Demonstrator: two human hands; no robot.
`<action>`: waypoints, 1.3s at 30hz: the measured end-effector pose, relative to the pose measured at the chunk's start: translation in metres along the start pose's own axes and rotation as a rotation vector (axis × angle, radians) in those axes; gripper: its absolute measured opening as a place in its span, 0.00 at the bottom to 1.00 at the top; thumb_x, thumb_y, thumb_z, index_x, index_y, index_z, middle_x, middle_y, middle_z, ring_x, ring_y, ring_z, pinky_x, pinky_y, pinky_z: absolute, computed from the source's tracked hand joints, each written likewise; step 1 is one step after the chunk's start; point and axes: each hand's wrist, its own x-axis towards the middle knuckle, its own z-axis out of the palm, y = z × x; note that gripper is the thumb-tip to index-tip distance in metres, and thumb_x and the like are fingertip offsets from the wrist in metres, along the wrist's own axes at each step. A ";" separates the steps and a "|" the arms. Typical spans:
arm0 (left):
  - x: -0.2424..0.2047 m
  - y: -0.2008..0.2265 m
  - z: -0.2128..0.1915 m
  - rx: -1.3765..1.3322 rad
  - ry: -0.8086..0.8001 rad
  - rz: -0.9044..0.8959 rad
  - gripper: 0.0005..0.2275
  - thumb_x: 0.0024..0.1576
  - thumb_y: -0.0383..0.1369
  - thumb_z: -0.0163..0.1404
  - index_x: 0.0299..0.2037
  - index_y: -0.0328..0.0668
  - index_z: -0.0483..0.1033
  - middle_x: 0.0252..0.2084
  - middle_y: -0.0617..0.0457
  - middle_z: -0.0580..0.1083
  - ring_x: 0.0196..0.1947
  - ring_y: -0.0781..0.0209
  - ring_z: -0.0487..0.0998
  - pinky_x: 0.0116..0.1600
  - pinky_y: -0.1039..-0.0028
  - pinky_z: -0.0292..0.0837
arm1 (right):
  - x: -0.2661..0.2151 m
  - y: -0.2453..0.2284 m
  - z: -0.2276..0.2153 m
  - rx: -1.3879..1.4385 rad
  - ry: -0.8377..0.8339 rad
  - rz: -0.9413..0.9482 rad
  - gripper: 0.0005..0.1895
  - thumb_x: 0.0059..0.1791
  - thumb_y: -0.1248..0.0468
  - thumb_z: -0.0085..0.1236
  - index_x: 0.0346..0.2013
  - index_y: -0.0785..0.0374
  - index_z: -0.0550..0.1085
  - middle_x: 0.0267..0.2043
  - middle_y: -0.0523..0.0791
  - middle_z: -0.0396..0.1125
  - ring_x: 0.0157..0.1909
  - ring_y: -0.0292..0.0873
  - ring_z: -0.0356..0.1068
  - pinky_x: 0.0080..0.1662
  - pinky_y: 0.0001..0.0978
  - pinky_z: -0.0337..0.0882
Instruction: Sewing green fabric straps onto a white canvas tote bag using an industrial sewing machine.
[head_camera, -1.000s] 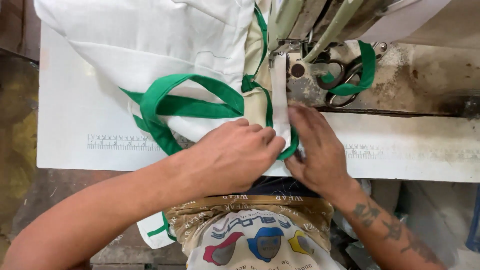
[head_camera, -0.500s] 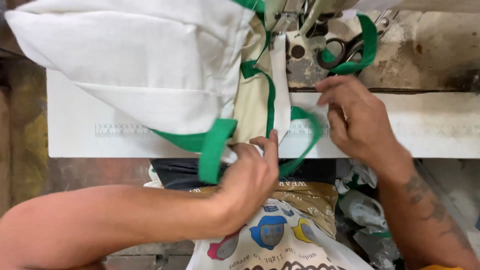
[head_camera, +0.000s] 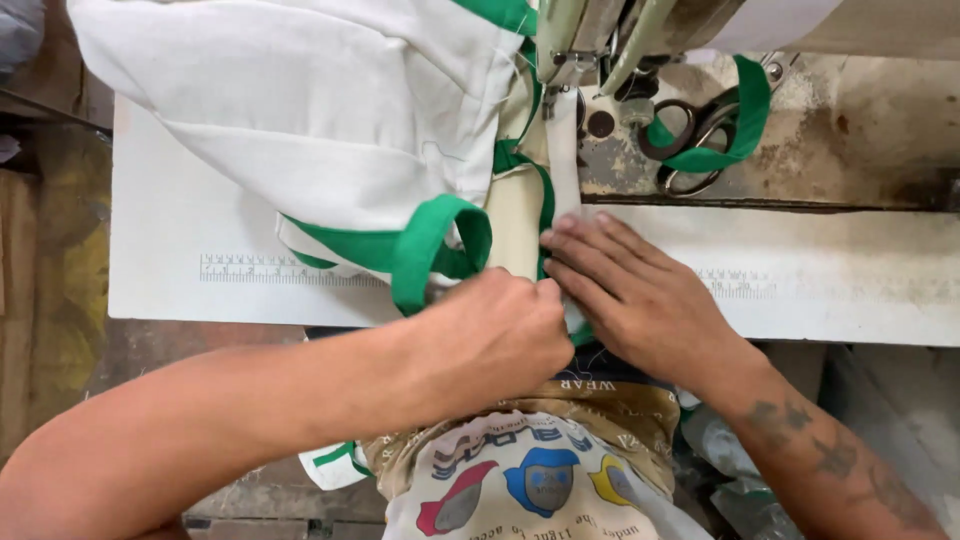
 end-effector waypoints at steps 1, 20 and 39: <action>-0.005 -0.012 -0.027 -0.160 -0.211 0.007 0.07 0.70 0.29 0.50 0.43 0.39 0.83 0.35 0.45 0.81 0.27 0.52 0.85 0.27 0.64 0.85 | 0.000 0.008 0.012 0.044 0.116 -0.083 0.21 0.52 0.71 0.63 0.61 0.69 0.76 0.70 0.57 0.70 0.72 0.58 0.69 0.75 0.56 0.65; 0.015 -0.087 0.074 0.028 0.311 -0.151 0.30 0.68 0.44 0.41 0.75 0.29 0.64 0.76 0.35 0.67 0.70 0.42 0.69 0.61 0.58 0.75 | 0.011 0.046 0.033 0.100 0.065 -0.035 0.28 0.55 0.63 0.60 0.70 0.69 0.74 0.78 0.57 0.62 0.81 0.59 0.60 0.81 0.56 0.57; 0.029 -0.138 0.087 -0.020 0.399 -0.149 0.31 0.60 0.49 0.44 0.73 0.44 0.73 0.73 0.36 0.71 0.67 0.44 0.73 0.64 0.58 0.71 | 0.041 0.069 0.032 0.092 0.156 -0.184 0.16 0.57 0.70 0.55 0.57 0.77 0.80 0.65 0.58 0.74 0.73 0.57 0.69 0.78 0.61 0.62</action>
